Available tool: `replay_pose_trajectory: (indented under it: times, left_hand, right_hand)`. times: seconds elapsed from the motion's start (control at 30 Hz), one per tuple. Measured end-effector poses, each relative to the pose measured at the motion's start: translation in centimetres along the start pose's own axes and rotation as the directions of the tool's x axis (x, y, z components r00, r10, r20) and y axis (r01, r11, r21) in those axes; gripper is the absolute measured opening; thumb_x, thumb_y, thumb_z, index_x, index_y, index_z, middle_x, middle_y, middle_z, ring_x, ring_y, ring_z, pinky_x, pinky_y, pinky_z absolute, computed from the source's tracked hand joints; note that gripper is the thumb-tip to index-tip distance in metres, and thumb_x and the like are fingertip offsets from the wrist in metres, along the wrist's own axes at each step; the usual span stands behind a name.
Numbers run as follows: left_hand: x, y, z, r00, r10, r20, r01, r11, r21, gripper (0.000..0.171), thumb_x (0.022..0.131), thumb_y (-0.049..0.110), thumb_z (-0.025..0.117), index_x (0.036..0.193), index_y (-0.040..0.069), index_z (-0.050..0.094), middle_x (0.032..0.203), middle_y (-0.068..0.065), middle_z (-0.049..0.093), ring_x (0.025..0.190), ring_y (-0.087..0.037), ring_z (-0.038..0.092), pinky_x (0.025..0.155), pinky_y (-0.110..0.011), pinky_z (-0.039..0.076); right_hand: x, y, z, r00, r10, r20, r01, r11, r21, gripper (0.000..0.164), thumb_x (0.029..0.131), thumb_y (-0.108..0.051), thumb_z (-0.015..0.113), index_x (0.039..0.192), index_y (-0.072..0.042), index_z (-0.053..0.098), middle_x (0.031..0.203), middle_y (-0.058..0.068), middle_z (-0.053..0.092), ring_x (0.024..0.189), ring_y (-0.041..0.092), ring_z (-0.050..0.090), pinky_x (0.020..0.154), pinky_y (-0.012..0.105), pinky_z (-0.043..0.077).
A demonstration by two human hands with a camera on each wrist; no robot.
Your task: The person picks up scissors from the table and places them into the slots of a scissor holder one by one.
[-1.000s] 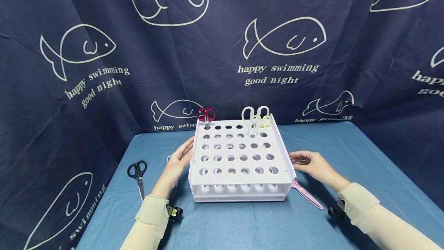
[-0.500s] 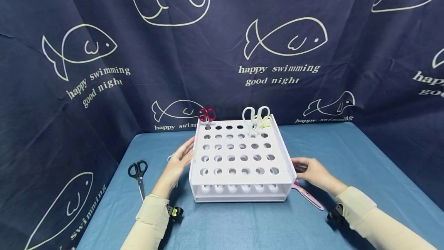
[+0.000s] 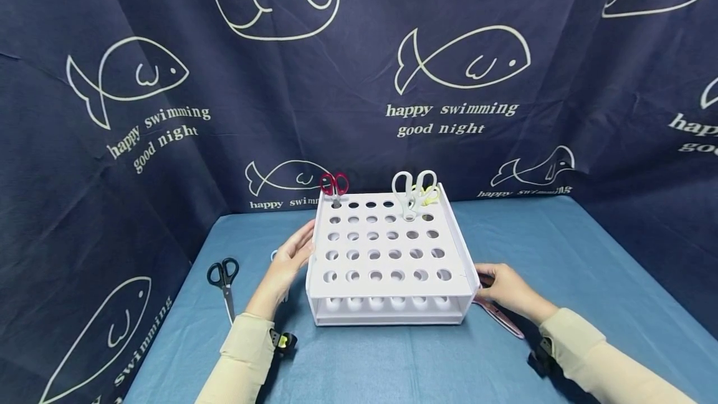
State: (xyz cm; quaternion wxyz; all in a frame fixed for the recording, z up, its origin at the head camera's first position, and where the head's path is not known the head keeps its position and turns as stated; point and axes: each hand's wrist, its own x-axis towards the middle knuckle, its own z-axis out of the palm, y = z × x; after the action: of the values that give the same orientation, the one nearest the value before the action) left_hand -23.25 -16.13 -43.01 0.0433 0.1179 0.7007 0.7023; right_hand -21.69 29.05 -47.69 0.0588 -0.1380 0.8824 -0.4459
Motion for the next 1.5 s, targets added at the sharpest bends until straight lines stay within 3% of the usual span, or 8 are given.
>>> replay_pose_trajectory:
  times: [0.27, 0.37, 0.53, 0.7, 1.03, 1.17, 1.37, 1.5]
  left_hand:
    - [0.0, 0.0, 0.1, 1.000, 0.015, -0.001, -0.015, 1.000, -0.014, 0.055, 0.101, 0.019, 0.051, 0.152, 0.011, 0.032, 0.156, -0.011, 0.034, 0.141, -0.021, 0.036, 0.113, -0.041, 0.035]
    - [-0.1, 0.0, 0.1, 1.000, 0.011, -0.004, -0.011, 1.000, -0.019, 0.055, 0.100, 0.018, 0.051, 0.151, 0.011, 0.032, 0.156, -0.011, 0.034, 0.141, -0.021, 0.036, 0.113, -0.041, 0.034]
    - [0.0, 0.0, 0.1, 1.000, 0.015, -0.002, -0.015, 1.000, -0.015, 0.055, 0.101, 0.019, 0.051, 0.152, 0.011, 0.032, 0.156, -0.011, 0.034, 0.141, -0.021, 0.036, 0.110, -0.031, 0.039]
    - [0.0, 0.1, 0.0, 1.000, 0.012, -0.003, -0.012, 1.000, -0.013, 0.054, 0.101, 0.020, 0.051, 0.151, 0.012, 0.032, 0.156, -0.009, 0.035, 0.141, -0.019, 0.036, 0.106, -0.023, 0.041]
    - [0.0, 0.0, -0.1, 1.000, -0.004, 0.004, 0.004, 1.000, 0.000, 0.056, 0.101, 0.021, 0.051, 0.152, 0.013, 0.031, 0.156, -0.009, 0.034, 0.141, -0.019, 0.035, 0.112, -0.034, 0.036]
    - [0.0, 0.0, -0.1, 1.000, -0.002, -0.001, 0.002, 1.000, 0.005, 0.055, 0.101, 0.021, 0.051, 0.152, 0.013, 0.032, 0.156, -0.009, 0.034, 0.141, -0.019, 0.035, 0.112, -0.034, 0.037]
    - [-0.1, 0.1, 0.0, 1.000, -0.004, 0.001, 0.004, 1.000, -0.001, 0.056, 0.101, 0.021, 0.052, 0.152, 0.013, 0.032, 0.156, -0.009, 0.034, 0.141, -0.019, 0.036, 0.110, -0.030, 0.038]
    - [-0.2, 0.1, 0.0, 1.000, -0.005, 0.001, 0.005, 1.000, -0.005, 0.056, 0.100, 0.021, 0.052, 0.152, 0.013, 0.032, 0.156, -0.009, 0.034, 0.141, -0.019, 0.035, 0.110, -0.029, 0.038]
  right_hand:
    - [-0.2, -0.2, 0.0, 0.999, -0.039, -0.032, 0.034, 0.990, -0.139, 0.049, 0.074, -0.016, 0.082, 0.116, 0.004, 0.067, 0.106, 0.015, 0.072, 0.082, -0.004, 0.059, 0.069, 0.016, 0.051]
    - [-0.5, -0.3, -0.1, 0.999, -0.051, -0.011, 0.049, 0.990, -0.134, 0.049, 0.075, -0.014, 0.081, 0.118, 0.005, 0.066, 0.110, 0.018, 0.070, 0.085, -0.005, 0.059, 0.070, 0.017, 0.052]
    - [-0.7, -0.5, -0.1, 0.998, -0.067, -0.003, 0.066, 0.983, -0.173, 0.049, 0.074, -0.007, 0.079, 0.119, 0.006, 0.065, 0.118, 0.021, 0.067, 0.096, -0.005, 0.058, 0.076, 0.015, 0.052]
    - [-0.6, -0.8, 0.1, 0.995, -0.088, -0.043, 0.076, 0.970, -0.230, 0.045, 0.070, -0.007, 0.081, 0.113, 0.001, 0.070, 0.111, 0.016, 0.070, 0.089, -0.003, 0.060, 0.075, 0.018, 0.052]
    - [-0.4, -1.1, 0.1, 0.994, -0.092, -0.057, 0.080, 0.977, -0.196, 0.039, 0.066, -0.003, 0.081, 0.103, 0.004, 0.070, 0.091, 0.010, 0.072, 0.071, -0.001, 0.061, 0.063, 0.020, 0.054]
    - [-0.1, -1.2, 0.0, 0.996, -0.082, -0.039, 0.073, 0.981, -0.180, 0.035, 0.068, 0.001, 0.078, 0.100, 0.010, 0.069, 0.078, 0.008, 0.071, 0.064, 0.000, 0.059, 0.057, 0.020, 0.052]
    - [0.2, -1.5, -0.6, 0.996, -0.079, -0.028, 0.073, 0.982, -0.174, 0.024, 0.073, 0.005, 0.071, 0.097, 0.009, 0.071, 0.078, 0.007, 0.072, 0.065, -0.001, 0.057, 0.058, 0.019, 0.051]
    - [0.4, -1.8, -1.4, 0.999, -0.052, 0.007, 0.053, 0.995, -0.082, 0.017, 0.080, 0.004, 0.068, 0.097, 0.010, 0.071, 0.076, 0.009, 0.071, 0.064, 0.003, 0.061, 0.058, 0.023, 0.055]
